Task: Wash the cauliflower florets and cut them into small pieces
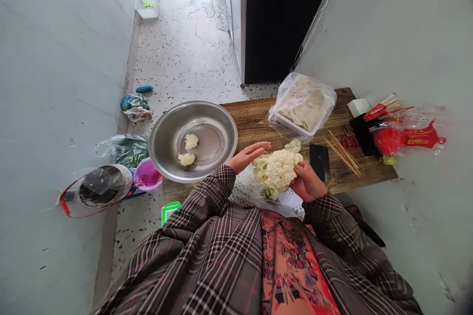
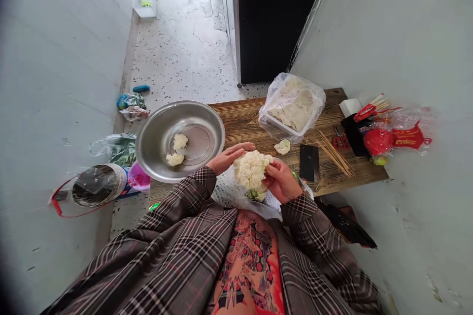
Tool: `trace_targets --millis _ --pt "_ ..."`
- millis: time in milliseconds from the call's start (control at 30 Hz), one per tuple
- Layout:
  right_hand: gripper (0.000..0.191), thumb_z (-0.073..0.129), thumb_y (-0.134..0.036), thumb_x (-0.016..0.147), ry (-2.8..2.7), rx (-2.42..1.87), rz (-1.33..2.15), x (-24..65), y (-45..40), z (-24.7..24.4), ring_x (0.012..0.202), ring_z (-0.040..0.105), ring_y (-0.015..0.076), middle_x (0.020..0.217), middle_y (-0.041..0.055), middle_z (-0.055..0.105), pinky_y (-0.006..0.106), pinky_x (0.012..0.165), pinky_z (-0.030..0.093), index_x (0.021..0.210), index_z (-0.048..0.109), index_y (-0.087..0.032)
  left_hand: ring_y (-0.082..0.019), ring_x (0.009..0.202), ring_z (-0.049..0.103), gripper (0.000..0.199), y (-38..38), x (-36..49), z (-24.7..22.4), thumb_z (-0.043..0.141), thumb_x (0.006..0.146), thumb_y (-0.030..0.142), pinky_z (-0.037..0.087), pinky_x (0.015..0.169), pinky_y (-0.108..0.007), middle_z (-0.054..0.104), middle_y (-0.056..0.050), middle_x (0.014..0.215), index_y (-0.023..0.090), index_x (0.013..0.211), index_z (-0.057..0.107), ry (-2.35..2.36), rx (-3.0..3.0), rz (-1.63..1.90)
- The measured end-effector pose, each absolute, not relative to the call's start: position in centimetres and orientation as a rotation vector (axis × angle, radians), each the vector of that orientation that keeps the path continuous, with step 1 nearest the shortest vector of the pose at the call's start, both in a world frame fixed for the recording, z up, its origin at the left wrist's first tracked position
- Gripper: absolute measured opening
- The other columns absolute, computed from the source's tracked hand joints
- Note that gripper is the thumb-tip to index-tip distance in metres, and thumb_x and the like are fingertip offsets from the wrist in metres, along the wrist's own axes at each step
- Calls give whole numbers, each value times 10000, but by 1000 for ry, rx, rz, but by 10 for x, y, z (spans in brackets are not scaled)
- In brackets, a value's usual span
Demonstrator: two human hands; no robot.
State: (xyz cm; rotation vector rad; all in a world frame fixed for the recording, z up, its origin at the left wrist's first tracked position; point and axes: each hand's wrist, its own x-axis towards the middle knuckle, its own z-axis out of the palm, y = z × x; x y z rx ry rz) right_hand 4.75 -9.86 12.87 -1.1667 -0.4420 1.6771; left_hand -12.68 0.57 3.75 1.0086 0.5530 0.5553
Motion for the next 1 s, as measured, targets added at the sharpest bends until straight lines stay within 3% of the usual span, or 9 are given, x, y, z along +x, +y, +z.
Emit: trace_targets --millis 133,300,467,600,733,867,1000 --pt "359 877 -372 575 -490 -1095 1788 11 -53 143 521 503 49 679 -39 617 133 409 400 823 680 -201 -246 1020 648 495 1 -149 20 605 825 482 481 897 -381 682 -145 1168 156 1197 625 490 658 464" --pt "317 858 -353 617 -551 -1081 1832 -46 -8 140 526 520 40 646 -54 605 115 441 424 777 642 -184 -241 979 653 612 -28 -224 -1 770 665 442 495 833 -332 673 -157 1168 135 1176 629 509 532 594" --pt "329 823 -410 656 -619 -1020 1797 -104 12 132 549 538 52 688 -52 620 137 458 446 816 626 -201 -202 847 655 466 -62 -273 -9 749 676 364 498 747 -300 710 -134 1053 137 1076 678 654 441 721" --pt "300 788 -419 699 -723 -982 1720 -135 38 121 600 562 52 739 -53 636 149 527 482 840 624 -211 -196 839 658 450 -81 -281 -19 761 640 292 496 740 -295 710 -137 1043 137 1055 681 671 373 763" --pt "289 798 -388 675 -1066 -1097 1706 -140 66 96 627 587 73 707 -43 635 186 578 509 837 658 -195 -226 942 654 498 -94 -286 -32 718 673 323 497 825 -339 688 -146 1099 120 1121 642 646 322 764" --pt "412 804 -367 657 -1406 -1304 1741 -117 69 74 715 607 107 932 20 700 234 612 529 1017 701 -195 -263 1010 641 515 -97 -299 -38 583 771 434 501 862 -412 677 -141 1135 160 1207 584 694 247 776" --pt "469 656 -484 811 -1371 -1194 1999 -92 36 66 957 633 160 1173 45 670 291 789 539 1222 631 -258 -297 1014 639 530 -84 -310 -28 449 835 508 524 815 -477 670 -146 1147 176 1235 553 711 204 774"
